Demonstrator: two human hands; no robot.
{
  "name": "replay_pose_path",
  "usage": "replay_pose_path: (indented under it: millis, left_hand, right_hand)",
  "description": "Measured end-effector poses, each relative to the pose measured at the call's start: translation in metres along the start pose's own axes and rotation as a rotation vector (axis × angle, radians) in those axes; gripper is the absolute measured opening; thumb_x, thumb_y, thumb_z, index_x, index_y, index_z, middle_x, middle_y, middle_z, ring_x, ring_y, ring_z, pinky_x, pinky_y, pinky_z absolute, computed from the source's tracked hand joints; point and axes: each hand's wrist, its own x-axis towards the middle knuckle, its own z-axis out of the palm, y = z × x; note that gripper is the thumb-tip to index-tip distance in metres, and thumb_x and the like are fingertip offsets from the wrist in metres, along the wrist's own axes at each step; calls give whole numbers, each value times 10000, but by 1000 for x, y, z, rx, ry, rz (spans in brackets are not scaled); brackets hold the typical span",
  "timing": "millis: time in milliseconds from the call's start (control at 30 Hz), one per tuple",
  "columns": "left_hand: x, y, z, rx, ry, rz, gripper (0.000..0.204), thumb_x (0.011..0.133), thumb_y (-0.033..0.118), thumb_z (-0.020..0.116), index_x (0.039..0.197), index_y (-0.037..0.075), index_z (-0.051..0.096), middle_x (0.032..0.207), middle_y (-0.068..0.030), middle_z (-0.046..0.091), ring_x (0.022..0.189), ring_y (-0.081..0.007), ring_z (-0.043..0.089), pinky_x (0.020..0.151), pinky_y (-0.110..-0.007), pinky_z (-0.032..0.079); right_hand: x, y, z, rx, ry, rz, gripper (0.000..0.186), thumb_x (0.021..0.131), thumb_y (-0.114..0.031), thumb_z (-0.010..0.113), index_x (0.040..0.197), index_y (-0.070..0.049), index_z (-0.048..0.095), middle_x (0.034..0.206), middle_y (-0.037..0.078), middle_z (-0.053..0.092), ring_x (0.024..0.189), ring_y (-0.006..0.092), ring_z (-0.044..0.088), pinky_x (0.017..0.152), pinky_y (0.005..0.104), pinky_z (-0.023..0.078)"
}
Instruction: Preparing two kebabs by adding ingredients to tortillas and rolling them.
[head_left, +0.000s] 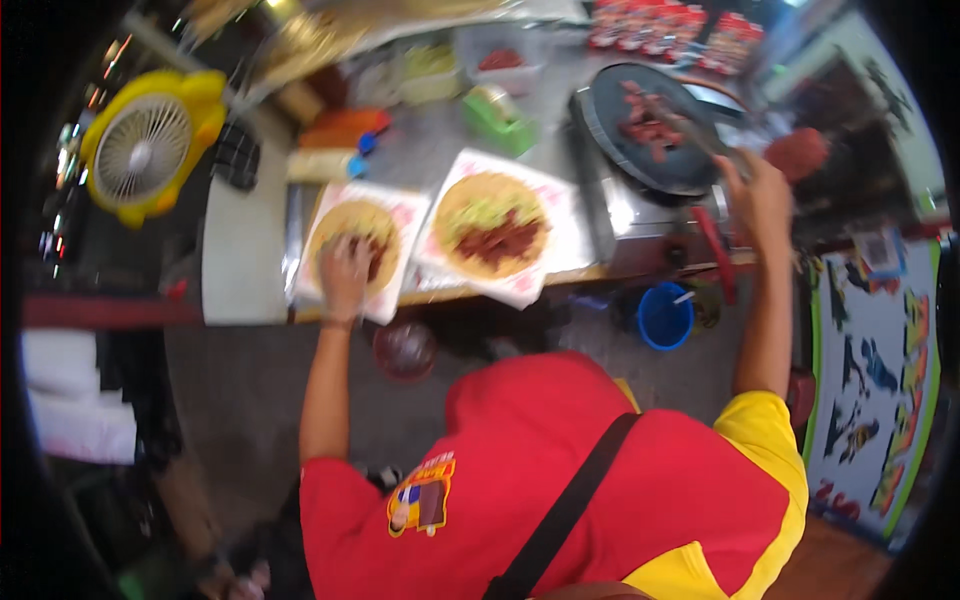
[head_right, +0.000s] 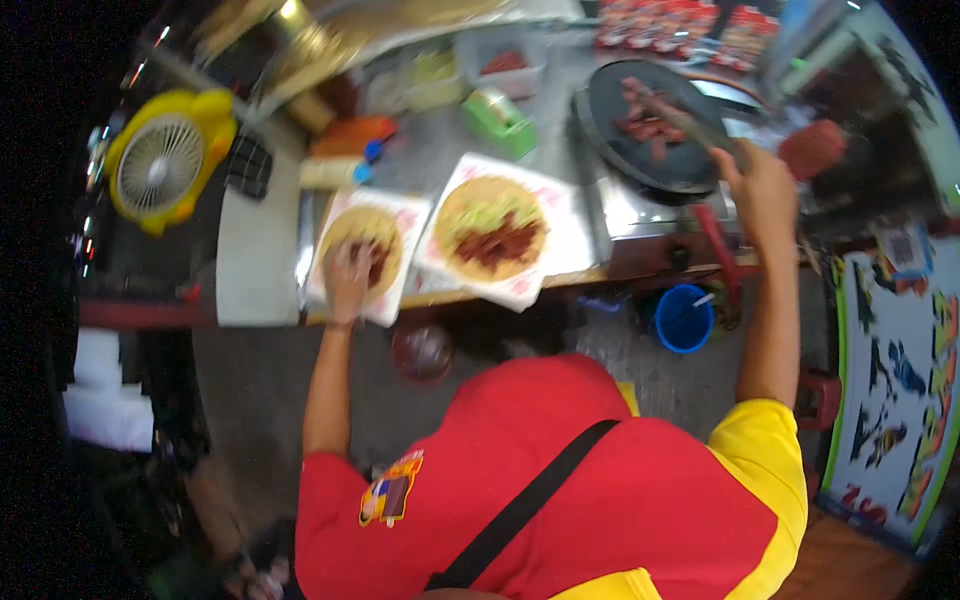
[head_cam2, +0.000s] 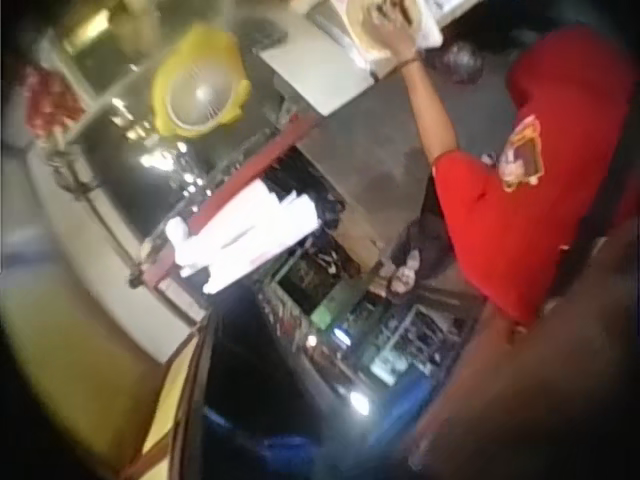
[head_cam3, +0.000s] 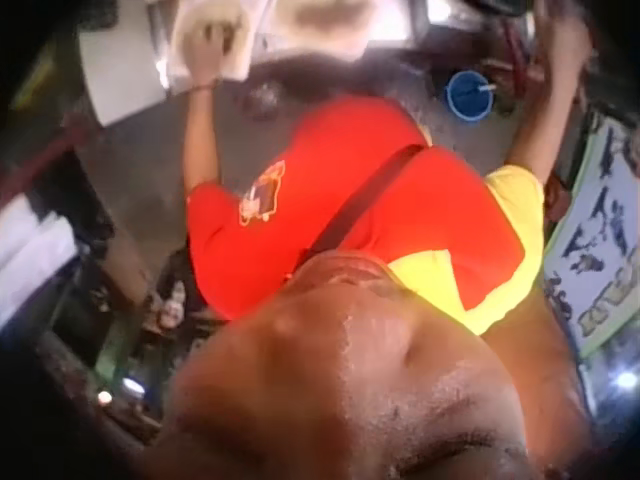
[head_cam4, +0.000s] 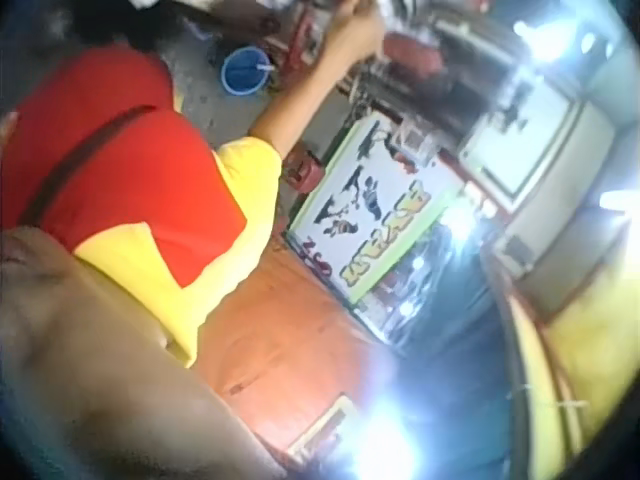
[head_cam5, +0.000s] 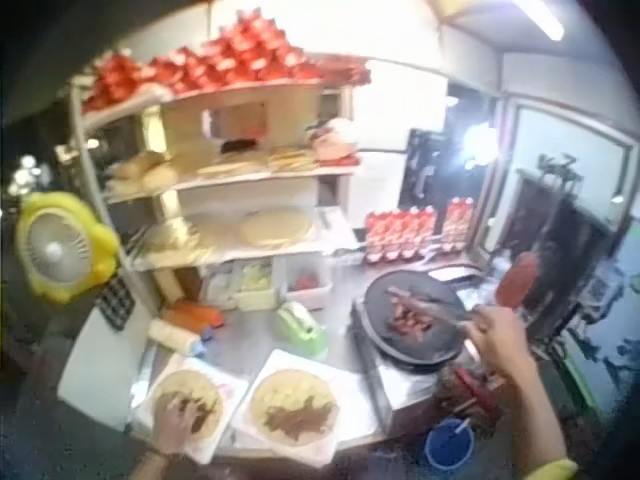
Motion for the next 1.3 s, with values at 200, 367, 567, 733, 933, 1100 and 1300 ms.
replay_pose_path:
  millis: [200, 367, 567, 733, 933, 1100, 1300]
  left_hand:
    - [1, -17, -7, -99, -53, 123, 112, 950, 109, 711, 1020, 24, 733, 964, -192, 719, 929, -386, 687, 837, -475, 538]
    - [-8, -21, -35, -121, 128, 49, 108, 935, 97, 740, 1001, 13, 722, 957, -168, 699, 911, -372, 681, 824, -469, 539]
    - [-46, -73, -50, -244, 198, -178, 243, 927, 135, 771, 1126, 9, 714, 998, -150, 676, 964, -331, 665, 887, -452, 537]
    - [-46, -70, -50, -53, 10, -32, 325, 888, 205, 815, 1158, 33, 759, 1155, -163, 651, 1153, -365, 604, 1019, -481, 484]
    - [-41, -74, -58, 2, 33, 72, 275, 834, 152, 822, 1080, 43, 760, 1133, -163, 642, 1099, -383, 610, 970, -503, 498]
    - [-27, -55, -46, -53, 80, 93, 293, 861, 119, 821, 1121, 29, 722, 1131, -174, 653, 1115, -384, 615, 994, -485, 497]
    - [-31, -56, -45, -142, 194, -26, 279, 914, 102, 784, 1161, -1, 706, 1175, -186, 653, 1154, -387, 612, 1020, -487, 493]
  right_hand:
    - [-84, -136, 46, 412, -491, -267, 303, 967, -286, 761, 1147, -43, 765, 952, 189, 770, 845, 391, 741, 725, 450, 566]
    - [-136, -208, 118, 345, -561, -506, 305, 966, -336, 741, 1127, -79, 709, 895, 160, 730, 802, 410, 717, 697, 509, 550]
    - [-139, -220, 137, 473, -594, -347, 238, 972, -294, 739, 1008, -59, 752, 868, 194, 729, 790, 421, 712, 690, 492, 549]
    - [-127, -269, 153, 750, -462, -335, 257, 978, -299, 750, 1026, -48, 776, 888, 196, 742, 813, 411, 723, 705, 473, 552]
    - [-123, -297, 183, 526, -475, -542, 270, 972, -335, 737, 1072, -88, 776, 861, 149, 735, 770, 384, 713, 685, 483, 548]
    - [-112, -282, 167, 485, -490, -509, 284, 968, -327, 750, 1088, -70, 768, 901, 158, 755, 798, 357, 738, 673, 468, 557]
    - [-48, -150, 50, 391, -294, -31, 321, 1023, -263, 704, 1165, 24, 724, 935, 231, 759, 854, 321, 759, 776, 420, 569]
